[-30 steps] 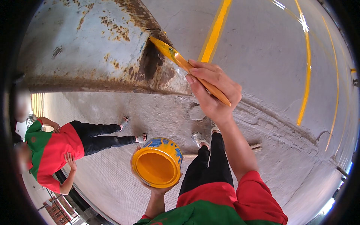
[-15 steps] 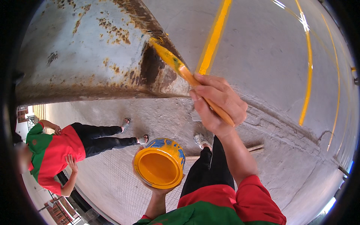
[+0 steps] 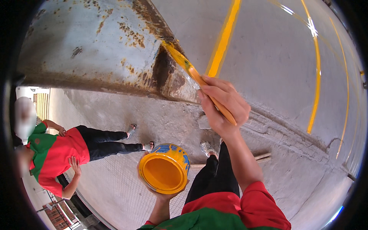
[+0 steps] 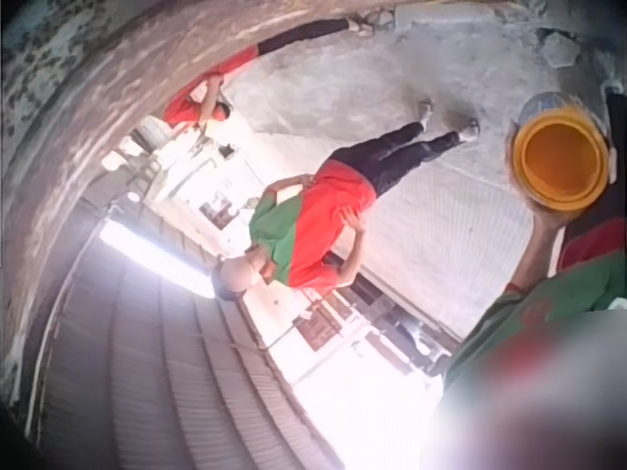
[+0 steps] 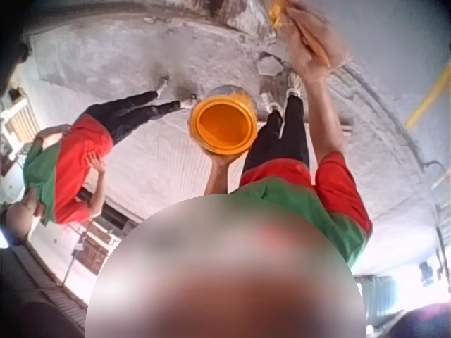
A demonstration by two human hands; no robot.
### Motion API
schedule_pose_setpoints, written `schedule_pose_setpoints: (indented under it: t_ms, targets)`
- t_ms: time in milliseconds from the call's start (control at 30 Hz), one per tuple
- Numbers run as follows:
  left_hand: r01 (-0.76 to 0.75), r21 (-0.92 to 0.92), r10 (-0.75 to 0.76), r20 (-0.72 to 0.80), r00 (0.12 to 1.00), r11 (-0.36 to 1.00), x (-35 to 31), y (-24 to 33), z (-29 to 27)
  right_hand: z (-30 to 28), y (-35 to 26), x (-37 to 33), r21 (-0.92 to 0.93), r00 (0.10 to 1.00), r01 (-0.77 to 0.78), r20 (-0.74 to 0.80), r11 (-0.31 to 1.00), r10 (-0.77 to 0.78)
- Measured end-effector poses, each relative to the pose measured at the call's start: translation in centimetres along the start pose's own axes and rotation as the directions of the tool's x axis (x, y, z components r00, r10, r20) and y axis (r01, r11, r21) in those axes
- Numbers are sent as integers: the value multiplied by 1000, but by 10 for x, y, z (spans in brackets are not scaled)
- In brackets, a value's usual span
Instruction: The person paints a rusty metal beam with yellow paint using a brush and a small paint can. They repeatedly dip the brush into the can and apply paint to the beam's surface, covering rusted areas.
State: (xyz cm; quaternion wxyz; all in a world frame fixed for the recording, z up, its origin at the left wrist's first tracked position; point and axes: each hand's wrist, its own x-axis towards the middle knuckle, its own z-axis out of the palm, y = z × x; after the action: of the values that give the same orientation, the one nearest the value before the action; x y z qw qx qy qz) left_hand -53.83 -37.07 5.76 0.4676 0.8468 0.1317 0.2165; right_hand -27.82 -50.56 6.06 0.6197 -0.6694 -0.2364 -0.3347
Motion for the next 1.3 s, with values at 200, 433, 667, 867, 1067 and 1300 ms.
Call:
schedule_pose_setpoints:
  t_ms: [200,433,667,867,1067,1300]
  targets:
    - [72,-263,-86,-40,995,962,-9,10,-1,-6,6,-2,-109,1000,-16,7,994,17]
    - [14,-258,-28,-49,998,966,-3,55,-46,-71,-78,-9,127,879,-416,-200,901,434]
    - [17,-463,-104,-163,981,886,-4,62,-65,-87,-191,-27,548,732,-588,47,595,679]
    - [-69,-276,-28,-332,943,959,11,40,-85,16,-224,-20,500,517,-830,521,248,679]
    - [-122,-215,18,-429,903,969,14,32,-96,31,-224,-14,481,478,-858,616,181,626]
    - [-122,-272,-3,-417,909,954,-6,25,-84,14,-213,-30,499,458,-855,605,138,651]
